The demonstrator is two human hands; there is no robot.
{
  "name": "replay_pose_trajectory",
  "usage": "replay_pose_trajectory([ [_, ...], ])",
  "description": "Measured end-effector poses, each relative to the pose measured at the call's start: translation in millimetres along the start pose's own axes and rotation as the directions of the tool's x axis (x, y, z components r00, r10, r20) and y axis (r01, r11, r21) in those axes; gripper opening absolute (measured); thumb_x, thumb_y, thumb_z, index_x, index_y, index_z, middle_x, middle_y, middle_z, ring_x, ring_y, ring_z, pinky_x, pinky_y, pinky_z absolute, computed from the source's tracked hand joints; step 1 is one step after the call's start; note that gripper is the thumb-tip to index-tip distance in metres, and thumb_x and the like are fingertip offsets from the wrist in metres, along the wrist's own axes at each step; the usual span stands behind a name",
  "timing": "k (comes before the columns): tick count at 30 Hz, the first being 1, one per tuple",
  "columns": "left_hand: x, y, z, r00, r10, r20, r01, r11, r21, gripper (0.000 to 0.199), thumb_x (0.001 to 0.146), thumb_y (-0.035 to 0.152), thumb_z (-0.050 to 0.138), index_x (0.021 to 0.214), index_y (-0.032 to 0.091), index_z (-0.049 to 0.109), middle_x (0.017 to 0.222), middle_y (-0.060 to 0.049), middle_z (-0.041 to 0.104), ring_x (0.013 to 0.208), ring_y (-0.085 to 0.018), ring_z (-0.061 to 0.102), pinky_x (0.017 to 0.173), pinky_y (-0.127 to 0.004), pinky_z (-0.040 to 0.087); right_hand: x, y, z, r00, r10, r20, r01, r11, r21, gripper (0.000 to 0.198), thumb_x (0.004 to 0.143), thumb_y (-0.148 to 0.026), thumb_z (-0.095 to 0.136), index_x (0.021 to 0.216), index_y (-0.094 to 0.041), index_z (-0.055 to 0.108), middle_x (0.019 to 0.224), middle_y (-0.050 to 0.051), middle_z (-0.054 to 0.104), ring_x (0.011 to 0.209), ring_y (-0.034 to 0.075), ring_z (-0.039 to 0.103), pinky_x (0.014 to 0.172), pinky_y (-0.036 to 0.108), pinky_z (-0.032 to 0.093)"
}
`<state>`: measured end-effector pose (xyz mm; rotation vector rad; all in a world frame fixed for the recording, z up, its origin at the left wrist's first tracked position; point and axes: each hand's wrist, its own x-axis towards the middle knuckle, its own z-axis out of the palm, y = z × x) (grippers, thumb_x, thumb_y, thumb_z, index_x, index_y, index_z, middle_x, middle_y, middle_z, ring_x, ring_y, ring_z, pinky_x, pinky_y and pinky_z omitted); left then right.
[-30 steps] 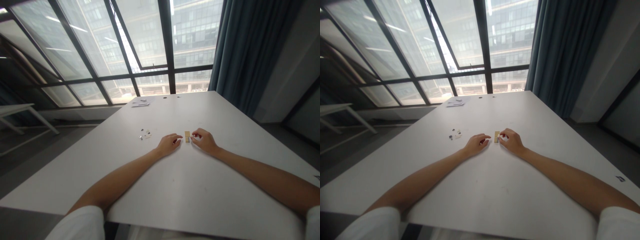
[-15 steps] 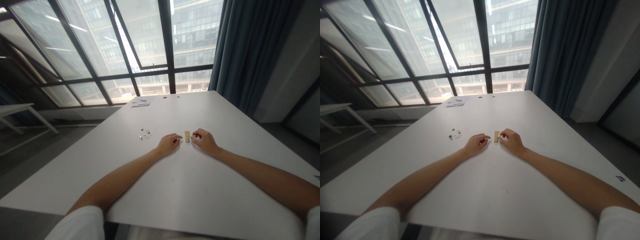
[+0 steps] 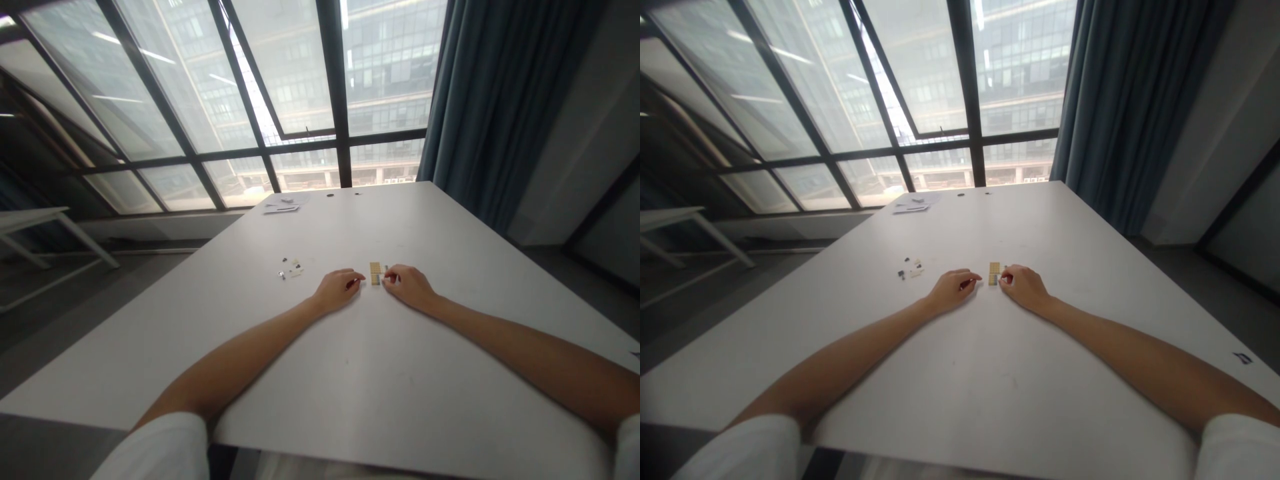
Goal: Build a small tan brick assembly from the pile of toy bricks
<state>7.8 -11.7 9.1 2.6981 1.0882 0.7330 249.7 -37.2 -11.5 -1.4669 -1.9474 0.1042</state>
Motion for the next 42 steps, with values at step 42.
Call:
replay_pose_trajectory([
  [42,1.0,-1.2,-0.3,0.997,-0.038,0.06,0.036,0.999,0.028,0.028,0.092,0.023,0.051,0.107,0.025,0.074,0.095,-0.001,0.074,0.079,-0.013,0.064,0.076,-0.023,0.046,3.8,-1.6,-7.5,0.975,0.061,0.215,-0.064,0.998,0.006,0.017,0.086,-0.031,0.063,0.09,-0.024,0.078,0.089,0.002,0.075,0.08,0.018,0.064,0.067,0.026,0.039],
])
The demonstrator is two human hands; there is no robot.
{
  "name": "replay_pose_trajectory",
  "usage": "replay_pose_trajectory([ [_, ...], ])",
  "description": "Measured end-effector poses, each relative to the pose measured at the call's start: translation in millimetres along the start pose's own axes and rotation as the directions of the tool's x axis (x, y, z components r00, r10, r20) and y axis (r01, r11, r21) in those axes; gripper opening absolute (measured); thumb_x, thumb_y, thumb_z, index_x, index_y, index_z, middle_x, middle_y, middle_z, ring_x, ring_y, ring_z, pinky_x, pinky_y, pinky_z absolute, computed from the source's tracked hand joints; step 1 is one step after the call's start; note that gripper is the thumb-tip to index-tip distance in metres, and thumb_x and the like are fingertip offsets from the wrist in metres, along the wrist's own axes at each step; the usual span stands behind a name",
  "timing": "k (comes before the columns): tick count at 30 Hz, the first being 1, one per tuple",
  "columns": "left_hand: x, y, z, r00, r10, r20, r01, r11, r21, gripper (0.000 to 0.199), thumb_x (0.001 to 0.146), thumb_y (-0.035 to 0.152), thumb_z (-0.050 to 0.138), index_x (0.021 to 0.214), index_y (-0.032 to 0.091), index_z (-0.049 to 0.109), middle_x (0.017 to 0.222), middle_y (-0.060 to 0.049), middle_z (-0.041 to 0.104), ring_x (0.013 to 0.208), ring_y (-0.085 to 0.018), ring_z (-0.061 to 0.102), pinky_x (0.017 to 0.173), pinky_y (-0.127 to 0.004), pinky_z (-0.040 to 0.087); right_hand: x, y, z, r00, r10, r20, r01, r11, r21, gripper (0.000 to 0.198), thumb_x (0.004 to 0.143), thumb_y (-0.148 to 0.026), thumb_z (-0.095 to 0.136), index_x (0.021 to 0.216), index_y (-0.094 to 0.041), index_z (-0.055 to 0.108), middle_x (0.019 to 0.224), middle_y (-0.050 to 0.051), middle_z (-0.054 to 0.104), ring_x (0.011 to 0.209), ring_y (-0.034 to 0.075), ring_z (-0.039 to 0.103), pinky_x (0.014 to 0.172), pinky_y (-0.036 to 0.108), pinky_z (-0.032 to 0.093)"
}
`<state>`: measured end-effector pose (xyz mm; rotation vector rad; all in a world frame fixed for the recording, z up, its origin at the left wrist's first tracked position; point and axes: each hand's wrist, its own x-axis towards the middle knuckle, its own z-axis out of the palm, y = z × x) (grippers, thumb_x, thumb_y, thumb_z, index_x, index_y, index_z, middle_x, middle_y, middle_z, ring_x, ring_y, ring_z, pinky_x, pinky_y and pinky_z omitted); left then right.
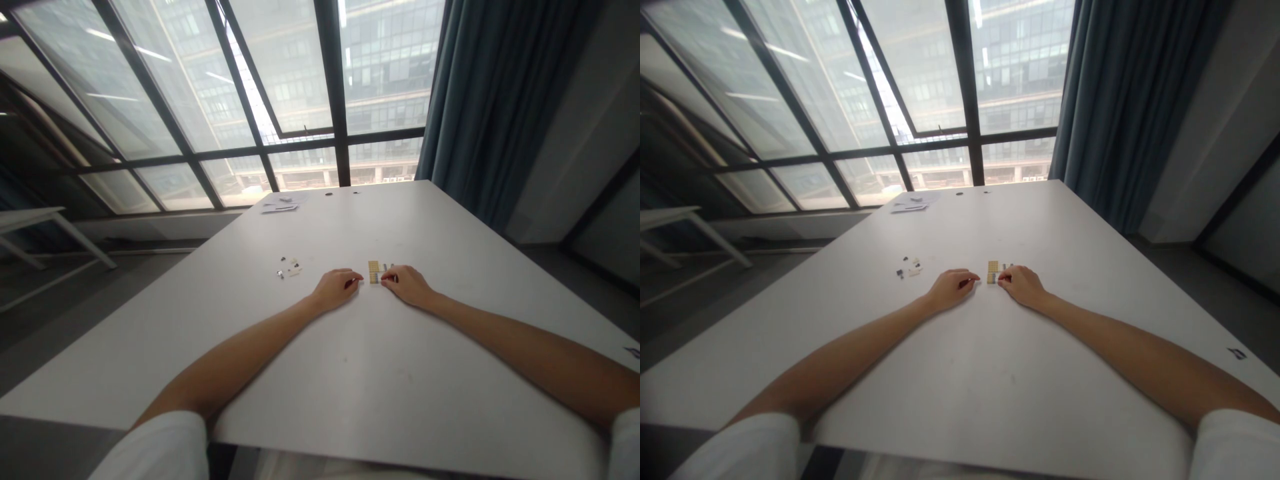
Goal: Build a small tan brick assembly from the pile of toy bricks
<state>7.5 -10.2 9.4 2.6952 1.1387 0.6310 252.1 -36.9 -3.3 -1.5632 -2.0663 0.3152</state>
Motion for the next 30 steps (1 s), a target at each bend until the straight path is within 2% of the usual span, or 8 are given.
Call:
replay_pose_trajectory([
  [8,-1,2,-1,1.0,0.002,0.008,-0.002,1.0,0.01,0.029,0.092,0.022,0.05,0.108,0.024,0.074,0.097,-0.002,0.074,0.081,-0.014,0.065,0.077,-0.023,0.047,0,5,2,0.999,-0.015,-0.039,0.018,0.997,0.071,0.017,0.083,-0.03,0.062,0.083,-0.02,0.076,0.077,0.003,0.071,0.069,0.016,0.059,0.062,0.025,0.035],
  [12,0,3,-2,1.0,0.0,0.011,0.0,1.0,0.009,0.029,0.092,0.023,0.05,0.107,0.024,0.075,0.098,-0.002,0.074,0.083,-0.014,0.066,0.078,-0.023,0.047,-1,4,1,0.968,0.014,-0.25,0.011,0.995,0.099,0.029,0.087,-0.03,0.054,0.062,-0.017,0.062,0.059,0.001,0.059,0.057,0.013,0.048,0.058,0.026,0.031],
  [15,0,3,-1,1.0,-0.01,0.012,0.01,1.0,0.02,0.029,0.092,0.023,0.05,0.106,0.024,0.075,0.097,-0.002,0.074,0.083,-0.014,0.066,0.079,-0.023,0.047,-5,-2,0,0.938,-0.099,-0.333,0.141,0.985,0.103,0.034,0.09,-0.03,0.049,0.058,-0.019,0.05,0.058,-0.001,0.05,0.056,0.012,0.042,0.057,0.026,0.029],
  [18,1,2,0,1.0,-0.017,0.018,0.017,0.999,0.039,0.029,0.091,0.024,0.051,0.105,0.025,0.076,0.094,-0.002,0.074,0.082,-0.015,0.066,0.078,-0.024,0.048,-12,-11,0,0.899,-0.386,-0.206,0.408,0.91,0.077,0.035,0.092,-0.026,0.045,0.058,-0.019,0.045,0.06,-0.001,0.048,0.058,0.012,0.042,0.061,0.026,0.031],
  [21,1,2,1,0.999,-0.033,0.037,0.031,0.998,0.055,0.029,0.091,0.026,0.051,0.105,0.026,0.076,0.09,-0.001,0.074,0.082,-0.016,0.065,0.078,-0.024,0.048,-18,-19,0,0.798,-0.602,0.012,0.599,0.796,0.087,0.033,0.093,-0.024,0.045,0.06,-0.019,0.047,0.063,-0.001,0.05,0.06,0.012,0.043,0.064,0.026,0.032],
  [23,1,1,0,0.998,-0.042,0.048,0.039,0.997,0.06,0.029,0.09,0.027,0.052,0.105,0.027,0.077,0.089,-0.001,0.074,0.082,-0.016,0.065,0.077,-0.025,0.048,-20,-22,0,0.74,-0.66,0.132,0.651,0.751,0.112,0.031,0.092,-0.023,0.046,0.061,-0.019,0.047,0.065,-0.001,0.052,0.061,0.012,0.044,0.064,0.025,0.032],
  [25,1,1,0,0.997,-0.052,0.059,0.048,0.997,0.062,0.03,0.09,0.027,0.052,0.107,0.028,0.077,0.09,-0.001,0.074,0.082,-0.017,0.066,0.078,-0.025,0.048,-22,-24,0,0.712,-0.671,0.206,0.664,0.739,0.116,0.029,0.091,-0.023,0.048,0.062,-0.02,0.046,0.065,-0.001,0.052,0.061,0.011,0.044,0.064,0.024,0.033],
  [30,3,0,-1,0.995,-0.064,0.078,0.06,0.996,0.06,0.031,0.09,0.028,0.051,0.108,0.028,0.076,0.092,-0.002,0.075,0.082,-0.017,0.066,0.08,-0.026,0.049,-21,-27,-1,0.713,-0.652,0.26,0.657,0.75,0.079,0.026,0.088,-0.022,0.05,0.062,-0.02,0.046,0.065,-0.001,0.054,0.06,0.011,0.045,0.064,0.024,0.033],
])
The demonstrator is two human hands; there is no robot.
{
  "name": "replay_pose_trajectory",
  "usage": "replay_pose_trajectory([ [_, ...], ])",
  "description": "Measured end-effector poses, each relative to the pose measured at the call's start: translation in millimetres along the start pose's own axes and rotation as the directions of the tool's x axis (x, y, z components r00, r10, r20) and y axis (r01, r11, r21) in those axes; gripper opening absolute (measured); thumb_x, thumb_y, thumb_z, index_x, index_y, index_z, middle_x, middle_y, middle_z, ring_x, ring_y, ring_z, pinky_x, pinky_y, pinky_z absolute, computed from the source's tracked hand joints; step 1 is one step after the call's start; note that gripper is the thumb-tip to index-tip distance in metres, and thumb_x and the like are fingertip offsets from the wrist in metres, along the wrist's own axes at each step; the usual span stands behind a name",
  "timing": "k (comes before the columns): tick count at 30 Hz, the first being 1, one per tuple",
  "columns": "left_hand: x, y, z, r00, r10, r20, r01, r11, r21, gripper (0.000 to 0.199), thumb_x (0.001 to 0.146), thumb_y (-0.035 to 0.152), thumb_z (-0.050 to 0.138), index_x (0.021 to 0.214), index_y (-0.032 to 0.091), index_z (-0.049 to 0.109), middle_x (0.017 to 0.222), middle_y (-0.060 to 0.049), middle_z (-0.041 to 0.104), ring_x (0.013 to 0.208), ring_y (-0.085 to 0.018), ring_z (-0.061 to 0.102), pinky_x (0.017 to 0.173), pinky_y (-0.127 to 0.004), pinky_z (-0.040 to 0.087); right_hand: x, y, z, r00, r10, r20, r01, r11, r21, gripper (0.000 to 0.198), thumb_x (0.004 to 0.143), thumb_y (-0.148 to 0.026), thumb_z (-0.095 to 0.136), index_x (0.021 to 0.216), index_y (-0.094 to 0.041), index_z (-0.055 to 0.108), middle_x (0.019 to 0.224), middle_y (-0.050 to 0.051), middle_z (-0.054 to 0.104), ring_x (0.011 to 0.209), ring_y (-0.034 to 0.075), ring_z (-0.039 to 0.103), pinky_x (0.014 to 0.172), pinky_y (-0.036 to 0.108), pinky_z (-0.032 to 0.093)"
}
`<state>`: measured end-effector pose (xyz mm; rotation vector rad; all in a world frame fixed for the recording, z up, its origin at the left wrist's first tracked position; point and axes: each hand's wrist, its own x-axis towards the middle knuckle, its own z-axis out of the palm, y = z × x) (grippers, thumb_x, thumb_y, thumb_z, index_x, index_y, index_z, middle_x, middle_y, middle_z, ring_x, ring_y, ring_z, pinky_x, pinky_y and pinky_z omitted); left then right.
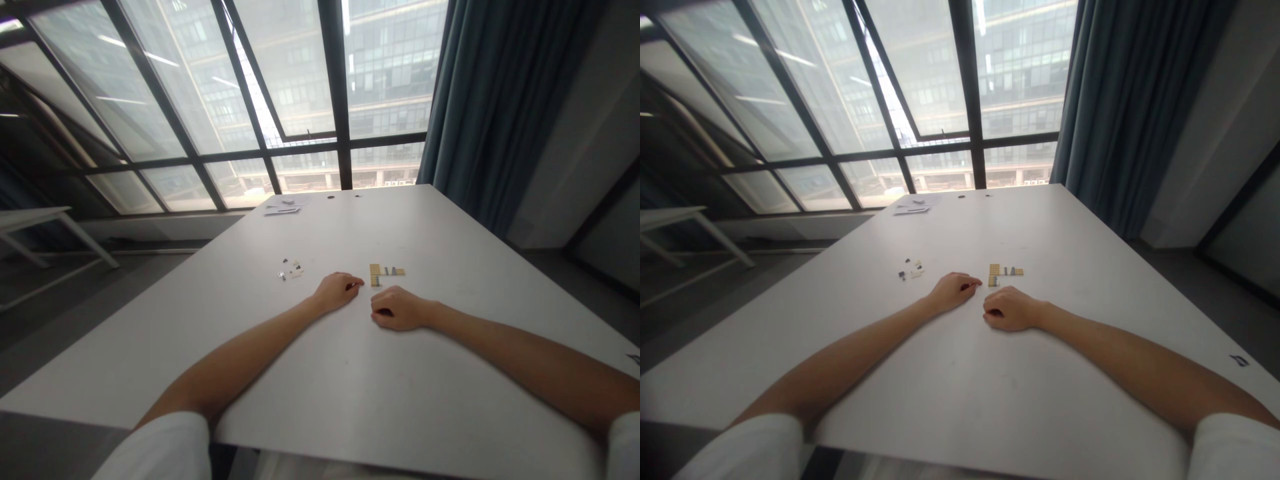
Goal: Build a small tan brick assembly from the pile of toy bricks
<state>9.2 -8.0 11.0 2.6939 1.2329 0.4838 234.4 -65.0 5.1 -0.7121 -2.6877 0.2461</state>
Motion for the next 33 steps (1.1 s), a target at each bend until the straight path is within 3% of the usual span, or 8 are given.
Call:
replay_pose_trajectory([
  [7,0.9,2.2,-0.3,0.999,-0.032,0.006,0.032,0.999,0.013,0.031,0.089,0.029,0.051,0.109,0.028,0.074,0.076,0.0,0.07,0.072,-0.016,0.063,0.072,-0.026,0.047,2.3,-1.1,-2.2,1.0,0.025,0.008,-0.025,1.0,-0.015,0.025,0.087,-0.022,0.05,0.062,-0.019,0.049,0.065,0.0,0.057,0.06,0.012,0.045,0.063,0.023,0.033],
  [33,1.1,5.2,-2.7,0.999,-0.032,0.022,0.032,0.999,-0.001,0.029,0.09,0.028,0.051,0.109,0.028,0.073,0.077,0.001,0.07,0.074,-0.016,0.063,0.073,-0.026,0.047,1.8,1.6,0.0,0.999,0.044,0.004,-0.044,0.999,-0.017,0.025,0.087,-0.021,0.051,0.062,-0.019,0.051,0.064,0.0,0.057,0.059,0.012,0.044,0.063,0.024,0.033],
])
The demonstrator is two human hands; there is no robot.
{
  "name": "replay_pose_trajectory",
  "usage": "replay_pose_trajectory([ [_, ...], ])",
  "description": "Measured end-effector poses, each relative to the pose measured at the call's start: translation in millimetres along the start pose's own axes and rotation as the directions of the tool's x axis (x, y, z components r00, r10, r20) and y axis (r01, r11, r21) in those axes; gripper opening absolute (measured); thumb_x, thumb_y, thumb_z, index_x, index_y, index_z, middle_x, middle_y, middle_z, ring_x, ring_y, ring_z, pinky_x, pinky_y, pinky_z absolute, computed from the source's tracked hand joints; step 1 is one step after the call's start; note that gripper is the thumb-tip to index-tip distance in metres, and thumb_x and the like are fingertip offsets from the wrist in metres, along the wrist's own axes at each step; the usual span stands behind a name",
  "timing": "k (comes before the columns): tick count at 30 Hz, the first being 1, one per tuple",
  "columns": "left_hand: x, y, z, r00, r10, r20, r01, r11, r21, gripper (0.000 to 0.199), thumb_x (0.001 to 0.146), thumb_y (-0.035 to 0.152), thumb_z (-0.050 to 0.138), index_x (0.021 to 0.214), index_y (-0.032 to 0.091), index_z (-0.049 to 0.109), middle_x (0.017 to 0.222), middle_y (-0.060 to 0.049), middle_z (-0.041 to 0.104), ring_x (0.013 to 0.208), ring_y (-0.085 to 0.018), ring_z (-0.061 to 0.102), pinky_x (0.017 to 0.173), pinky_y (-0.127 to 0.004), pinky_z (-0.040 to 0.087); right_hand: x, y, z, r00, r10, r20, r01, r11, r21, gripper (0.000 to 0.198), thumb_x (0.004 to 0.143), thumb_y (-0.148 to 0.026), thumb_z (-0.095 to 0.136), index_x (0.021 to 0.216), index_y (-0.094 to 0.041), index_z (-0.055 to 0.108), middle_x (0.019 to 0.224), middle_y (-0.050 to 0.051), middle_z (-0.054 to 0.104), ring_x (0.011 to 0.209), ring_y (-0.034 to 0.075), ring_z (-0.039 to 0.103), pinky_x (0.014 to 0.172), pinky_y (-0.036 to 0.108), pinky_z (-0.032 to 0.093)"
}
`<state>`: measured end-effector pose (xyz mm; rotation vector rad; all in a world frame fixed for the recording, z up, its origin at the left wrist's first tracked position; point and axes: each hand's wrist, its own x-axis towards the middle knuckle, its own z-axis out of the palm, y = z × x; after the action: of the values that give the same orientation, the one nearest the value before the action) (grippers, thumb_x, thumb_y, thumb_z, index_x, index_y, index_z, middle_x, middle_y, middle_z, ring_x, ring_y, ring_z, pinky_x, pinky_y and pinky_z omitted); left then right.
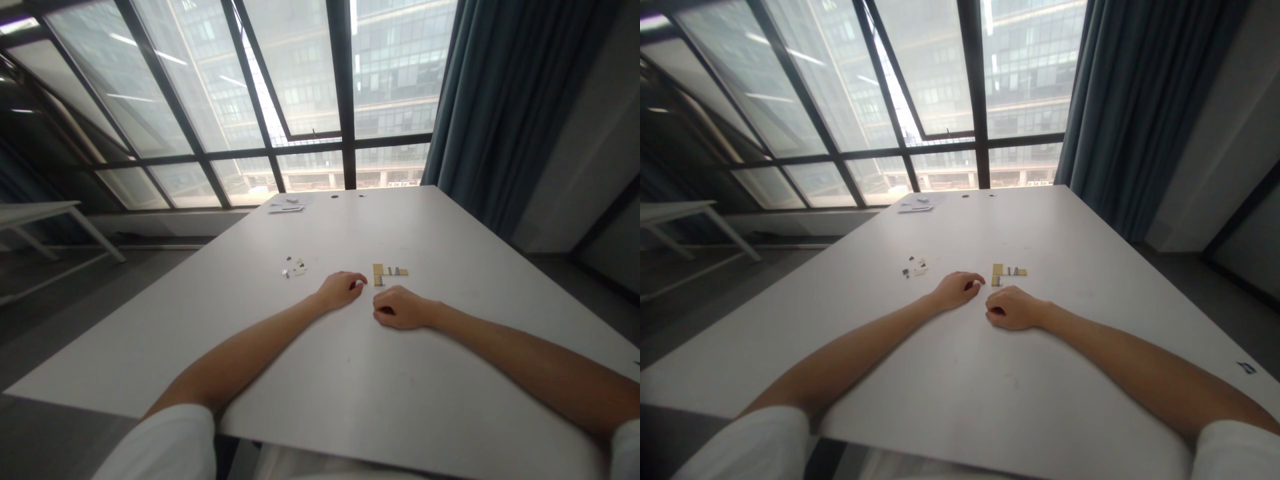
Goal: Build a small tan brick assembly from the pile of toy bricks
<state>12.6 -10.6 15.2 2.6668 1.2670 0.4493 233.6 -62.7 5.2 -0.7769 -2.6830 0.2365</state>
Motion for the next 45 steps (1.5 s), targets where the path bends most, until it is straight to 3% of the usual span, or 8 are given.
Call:
replay_pose_trajectory([
  [39,1,-5,4,1.0,0.016,0.024,-0.017,1.0,0.003,0.031,0.091,0.031,0.05,0.114,0.028,0.072,0.084,-0.001,0.071,0.079,-0.017,0.063,0.076,-0.026,0.045,0,3,2,1.0,-0.016,-0.002,0.016,1.0,0.004,0.025,0.086,-0.021,0.052,0.061,-0.019,0.048,0.063,-0.001,0.056,0.058,0.011,0.043,0.061,0.024,0.03],
  [42,3,-7,-2,0.997,0.04,0.066,-0.039,0.999,-0.019,0.033,0.091,0.032,0.051,0.116,0.027,0.071,0.082,-0.001,0.07,0.076,-0.016,0.062,0.073,-0.026,0.044,-1,4,2,1.0,-0.019,-0.005,0.019,1.0,0.007,0.025,0.086,-0.02,0.052,0.061,-0.019,0.048,0.063,-0.001,0.056,0.058,0.011,0.043,0.062,0.024,0.031],
  [45,7,-13,-19,0.97,0.107,0.218,-0.087,0.991,-0.1,0.035,0.089,0.035,0.055,0.119,0.026,0.071,0.081,-0.001,0.07,0.07,-0.014,0.06,0.068,-0.024,0.042,0,4,3,1.0,-0.023,-0.006,0.023,1.0,0.008,0.026,0.087,-0.021,0.052,0.061,-0.019,0.047,0.063,-0.001,0.055,0.058,0.011,0.042,0.062,0.024,0.03],
])
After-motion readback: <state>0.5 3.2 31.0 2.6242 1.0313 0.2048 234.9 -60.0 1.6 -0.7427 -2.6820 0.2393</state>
